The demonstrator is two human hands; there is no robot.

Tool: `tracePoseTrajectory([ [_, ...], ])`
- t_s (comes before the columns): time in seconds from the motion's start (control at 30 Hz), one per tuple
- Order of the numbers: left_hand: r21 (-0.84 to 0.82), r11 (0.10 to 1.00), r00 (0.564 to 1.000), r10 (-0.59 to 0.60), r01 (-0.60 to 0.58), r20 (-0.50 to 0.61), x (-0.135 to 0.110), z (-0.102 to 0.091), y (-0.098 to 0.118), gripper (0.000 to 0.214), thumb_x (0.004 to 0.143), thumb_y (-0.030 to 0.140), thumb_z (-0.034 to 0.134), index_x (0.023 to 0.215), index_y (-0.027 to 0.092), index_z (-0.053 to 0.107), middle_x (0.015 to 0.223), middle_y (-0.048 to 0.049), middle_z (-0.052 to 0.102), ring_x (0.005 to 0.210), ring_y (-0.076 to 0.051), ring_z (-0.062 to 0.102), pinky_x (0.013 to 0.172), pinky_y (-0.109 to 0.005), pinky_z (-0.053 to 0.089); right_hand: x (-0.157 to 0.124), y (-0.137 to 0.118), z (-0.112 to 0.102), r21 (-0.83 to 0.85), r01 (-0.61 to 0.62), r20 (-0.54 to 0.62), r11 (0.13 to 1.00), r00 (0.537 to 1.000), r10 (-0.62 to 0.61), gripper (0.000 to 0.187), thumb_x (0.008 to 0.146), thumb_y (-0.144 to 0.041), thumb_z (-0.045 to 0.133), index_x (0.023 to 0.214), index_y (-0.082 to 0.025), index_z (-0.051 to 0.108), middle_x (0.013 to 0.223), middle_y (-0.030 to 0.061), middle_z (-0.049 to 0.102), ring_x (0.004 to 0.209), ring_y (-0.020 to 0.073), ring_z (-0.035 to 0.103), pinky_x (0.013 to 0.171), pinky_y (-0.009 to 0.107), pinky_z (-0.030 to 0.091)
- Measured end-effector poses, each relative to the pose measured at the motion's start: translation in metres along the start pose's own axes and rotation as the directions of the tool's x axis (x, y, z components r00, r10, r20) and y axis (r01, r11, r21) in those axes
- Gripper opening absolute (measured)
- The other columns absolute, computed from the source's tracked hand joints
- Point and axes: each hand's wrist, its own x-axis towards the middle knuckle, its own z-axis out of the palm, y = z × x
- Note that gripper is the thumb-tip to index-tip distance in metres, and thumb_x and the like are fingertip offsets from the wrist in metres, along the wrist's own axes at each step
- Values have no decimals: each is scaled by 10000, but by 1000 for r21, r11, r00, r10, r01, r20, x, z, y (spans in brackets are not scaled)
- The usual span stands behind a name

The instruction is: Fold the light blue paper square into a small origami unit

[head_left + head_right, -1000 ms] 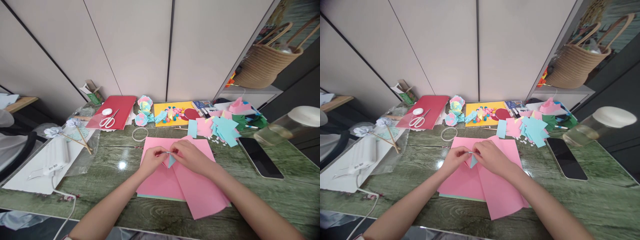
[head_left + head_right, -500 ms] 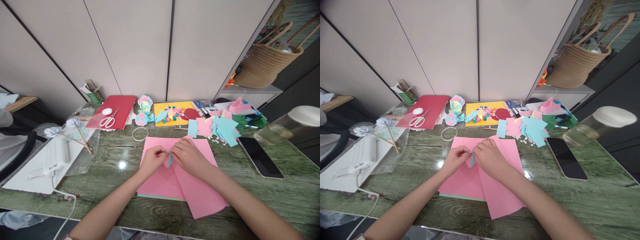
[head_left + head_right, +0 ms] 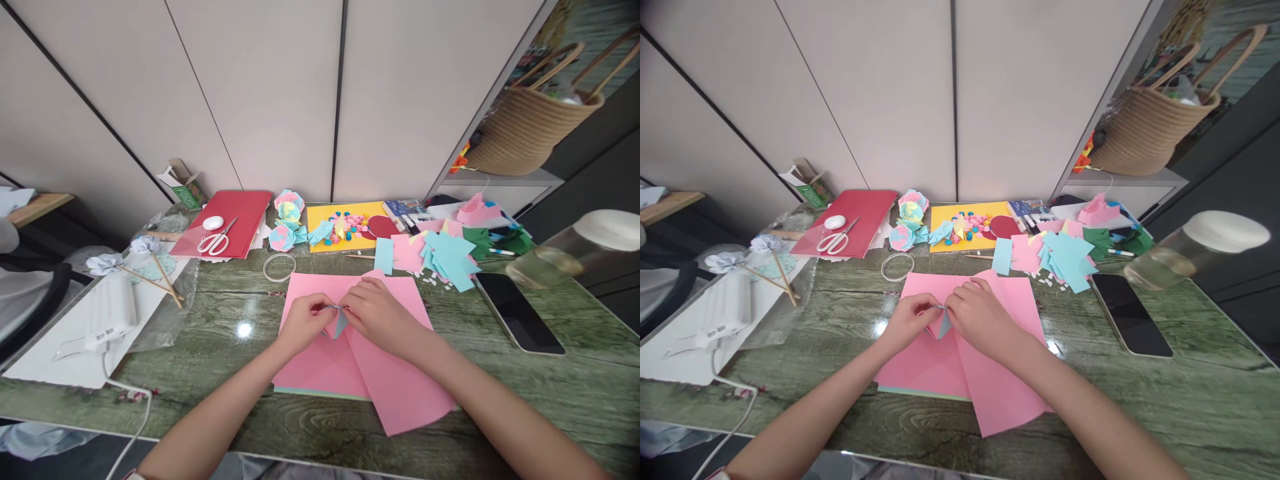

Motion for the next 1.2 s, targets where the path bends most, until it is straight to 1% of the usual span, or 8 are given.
tracePoseTrajectory([
  [0.3,103,994,999,24,-19,-48,0,4,-1,112,689,138,459,651,153,564,590,31,525,578,-93,453,546,-190,331,1,0,2,-27,-7,-1,1000,1000,7,167,829,-174,441,769,-164,597,740,39,602,809,168,506,881,366,262],
  [0.4,54,998,999,19,-17,-41,0,4,-2,82,697,155,472,689,151,553,652,12,560,622,-106,498,570,-196,363,0,2,2,3,-3,-7,1000,1000,3,173,833,-188,442,750,-165,593,728,34,602,787,159,512,867,359,277],
  [0.5,-12,1000,999,15,-16,-49,1,2,-1,42,691,166,502,725,152,524,697,1,572,650,-114,531,587,-201,386,0,6,1,92,5,-9,996,1000,-4,175,833,-204,447,741,-168,592,728,26,609,771,150,519,831,341,308],
  [0.6,-43,998,998,37,-39,-58,0,-2,5,84,682,166,538,760,159,508,710,3,570,655,-109,539,588,-197,388,1,10,-4,257,2,-10,967,1000,1,134,817,-220,480,765,-183,598,752,10,624,768,139,529,756,297,350],
  [0.7,-27,995,992,88,-91,-90,-2,-6,11,116,676,173,567,780,159,518,725,-3,561,678,-110,537,606,-199,392,1,12,-10,416,-21,0,909,1000,24,113,803,-232,503,770,-192,603,748,-5,625,729,118,533,659,244,376],
  [0.8,2,990,986,143,-143,-82,-5,-9,15,100,701,175,546,800,159,537,770,-19,561,715,-116,530,602,-198,392,0,12,-14,492,-41,1,870,999,46,104,797,-232,509,766,-196,602,742,-14,623,718,110,529,630,225,380],
  [0.9,24,986,984,167,-166,-55,-6,-10,14,109,724,156,507,827,162,542,797,-23,570,726,-116,529,589,-197,394,0,12,-16,484,-43,-5,874,999,52,102,793,-234,514,755,-197,600,735,-17,622,721,115,522,642,232,377],
  [1.2,152,958,964,257,-245,-63,-7,-9,11,160,711,135,510,856,176,567,852,-32,606,788,-133,547,710,-246,434,0,16,-13,408,4,-28,913,1000,8,82,784,-239,534,751,-187,587,757,3,606,772,142,496,686,268,357],
])
